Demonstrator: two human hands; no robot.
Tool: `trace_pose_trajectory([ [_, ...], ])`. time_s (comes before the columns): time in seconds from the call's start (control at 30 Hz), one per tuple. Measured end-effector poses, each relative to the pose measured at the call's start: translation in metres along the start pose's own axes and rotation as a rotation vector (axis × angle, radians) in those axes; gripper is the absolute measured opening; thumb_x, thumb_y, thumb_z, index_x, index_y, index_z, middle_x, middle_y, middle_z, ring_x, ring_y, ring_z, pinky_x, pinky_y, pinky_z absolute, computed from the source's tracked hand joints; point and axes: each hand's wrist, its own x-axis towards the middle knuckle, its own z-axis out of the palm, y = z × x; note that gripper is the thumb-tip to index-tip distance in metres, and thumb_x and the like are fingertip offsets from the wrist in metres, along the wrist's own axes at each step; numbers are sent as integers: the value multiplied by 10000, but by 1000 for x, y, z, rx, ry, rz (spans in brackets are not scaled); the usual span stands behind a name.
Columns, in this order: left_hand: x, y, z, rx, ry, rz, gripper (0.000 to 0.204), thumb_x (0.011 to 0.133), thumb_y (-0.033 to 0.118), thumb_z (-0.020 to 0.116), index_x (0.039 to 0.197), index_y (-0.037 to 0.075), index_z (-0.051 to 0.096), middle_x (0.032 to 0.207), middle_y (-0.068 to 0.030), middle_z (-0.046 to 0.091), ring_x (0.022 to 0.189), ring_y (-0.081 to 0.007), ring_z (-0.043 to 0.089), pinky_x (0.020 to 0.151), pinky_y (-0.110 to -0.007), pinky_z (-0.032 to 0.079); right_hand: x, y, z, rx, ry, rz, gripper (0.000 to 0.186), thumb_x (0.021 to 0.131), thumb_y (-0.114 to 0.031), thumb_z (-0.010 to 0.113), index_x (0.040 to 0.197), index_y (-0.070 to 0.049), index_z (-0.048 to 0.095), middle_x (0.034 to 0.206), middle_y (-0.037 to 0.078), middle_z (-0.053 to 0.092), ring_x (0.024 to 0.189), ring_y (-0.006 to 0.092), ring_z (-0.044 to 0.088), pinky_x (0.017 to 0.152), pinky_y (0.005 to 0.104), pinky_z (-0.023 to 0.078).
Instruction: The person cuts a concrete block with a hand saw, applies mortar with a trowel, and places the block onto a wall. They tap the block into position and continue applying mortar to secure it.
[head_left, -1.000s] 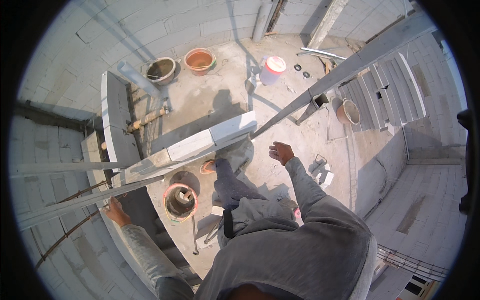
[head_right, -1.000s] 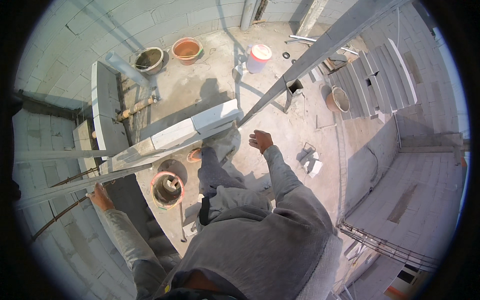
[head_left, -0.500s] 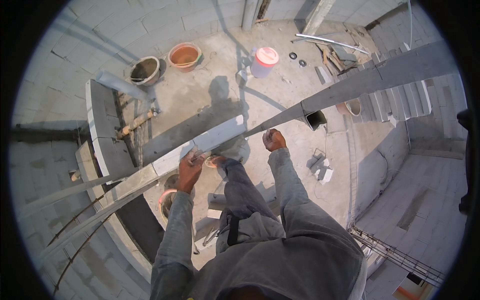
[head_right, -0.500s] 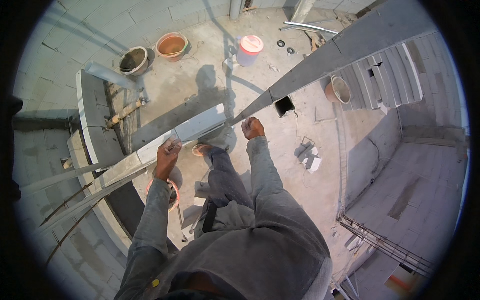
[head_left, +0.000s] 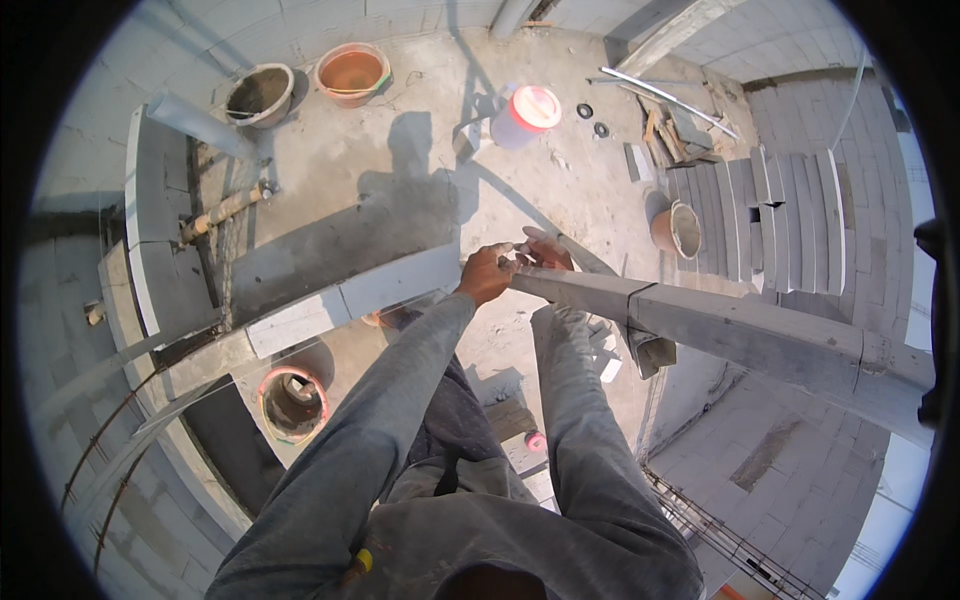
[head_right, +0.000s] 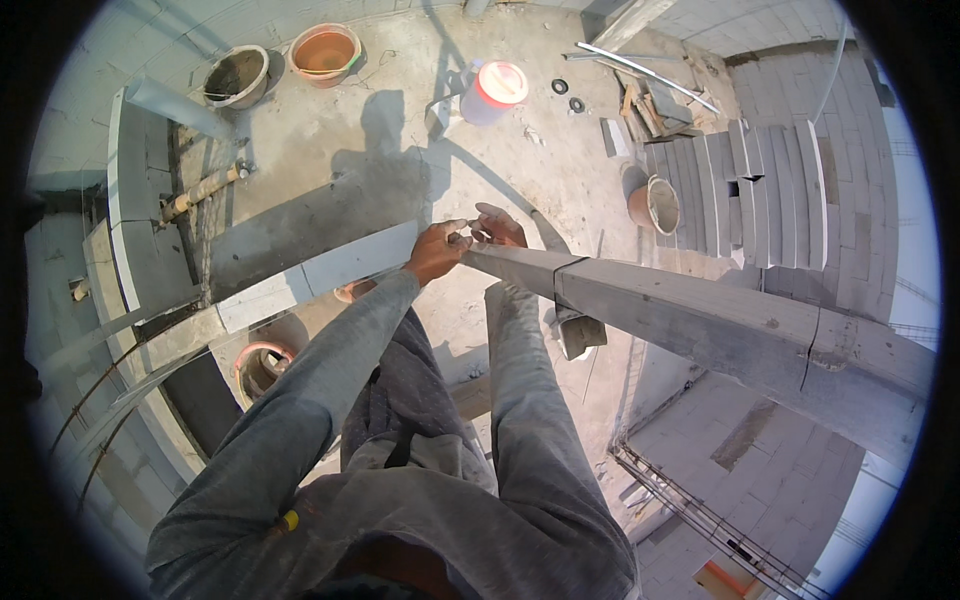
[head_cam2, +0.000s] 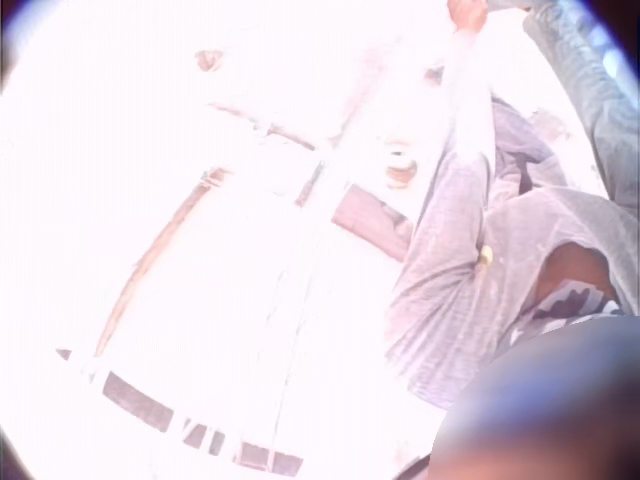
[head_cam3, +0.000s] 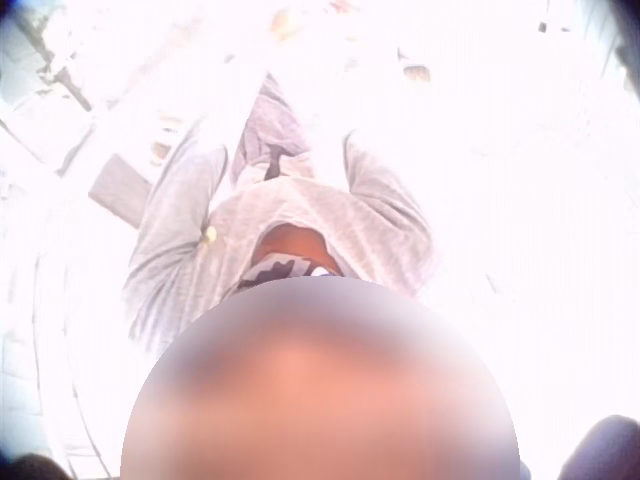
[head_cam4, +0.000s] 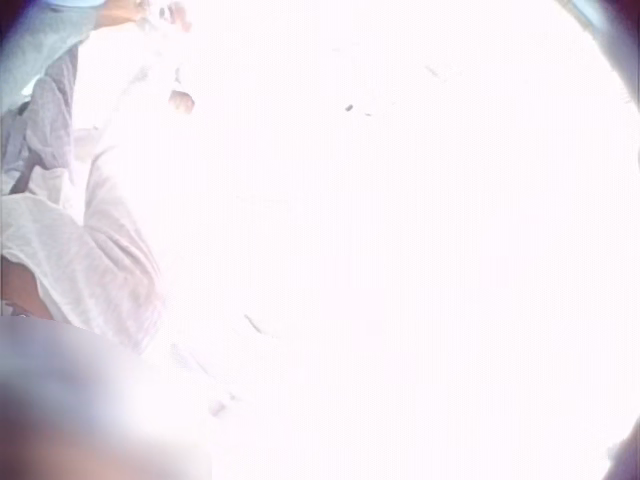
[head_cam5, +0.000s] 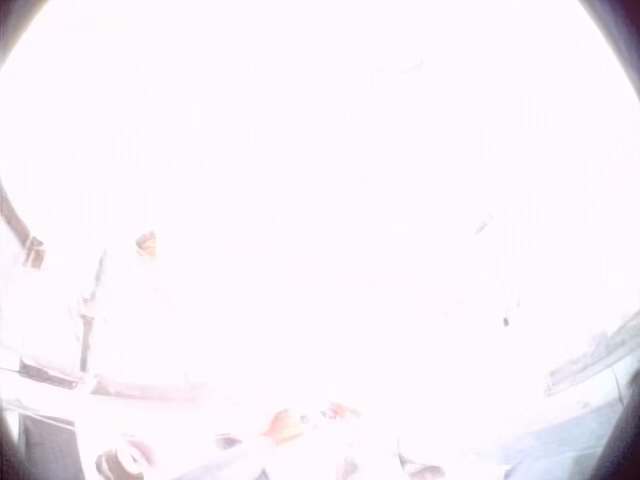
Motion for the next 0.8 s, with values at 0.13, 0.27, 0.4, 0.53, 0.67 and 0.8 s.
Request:
trace_pose_trajectory([
  [0.13, -24, -8, -1, -162, 91, -187, 343, 978, 245, 606, 1123, -52, 695, 943, -153, 743, 865, -235, 710, 799, -345, 554, -48, 36, 13, -87, 225, -209, 469, 1034, -285, 557, 1426, -39, 479, 1119, 118, 625, 1019, 239, 629, 874, 413, 568],
  [0.27, -92, -17, 16, -451, 196, -238, 282, 999, 254, 632, 1067, -2, 727, 899, -95, 738, 807, -129, 675, 731, -312, 541, -75, 68, 3, 241, 314, 221, 402, 1039, -338, 539, 1288, -23, 565, 1038, 108, 660, 1009, 250, 648, 876, 427, 577],
  [0.4, -137, -19, 36, -249, -100, 210, 253, 958, 162, 635, 1163, 35, 712, 1018, -159, 753, 898, -271, 737, 821, -360, 568, -68, 54, -17, -365, 123, 58, 337, 1030, -340, 561, 1109, -19, 623, 978, 106, 669, 899, 222, 648, 793, 366, 561],
  [0.53, -90, -18, 24, -102, 212, 99, 359, 889, 59, 602, 1242, 31, 665, 1013, -170, 751, 874, -352, 733, 804, -410, 585, -43, 27, 4, -570, 258, -698, 323, 999, -314, 630, 803, -59, 606, 789, 33, 616, 651, 119, 536, 556, 291, 445],
  [0.67, -19, -10, 4, 31, 181, 180, 406, 942, 157, 620, 1329, 34, 623, 1184, -222, 690, 1107, -373, 661, 938, -427, 533, -36, -17, 26, -646, 317, -76, 345, 971, -347, 680, 773, -67, 638, 773, 3, 606, 616, 65, 505, 507, 261, 393],
  [0.8, 0, -3, 2, 130, -92, 103, 282, 947, 207, 616, 1131, 18, 715, 1071, -207, 712, 997, -388, 673, 877, -476, 517, -34, -34, 23, -396, 198, 67, 336, 973, -396, 663, 930, -62, 669, 814, -4, 624, 661, 75, 535, 556, 253, 422],
])
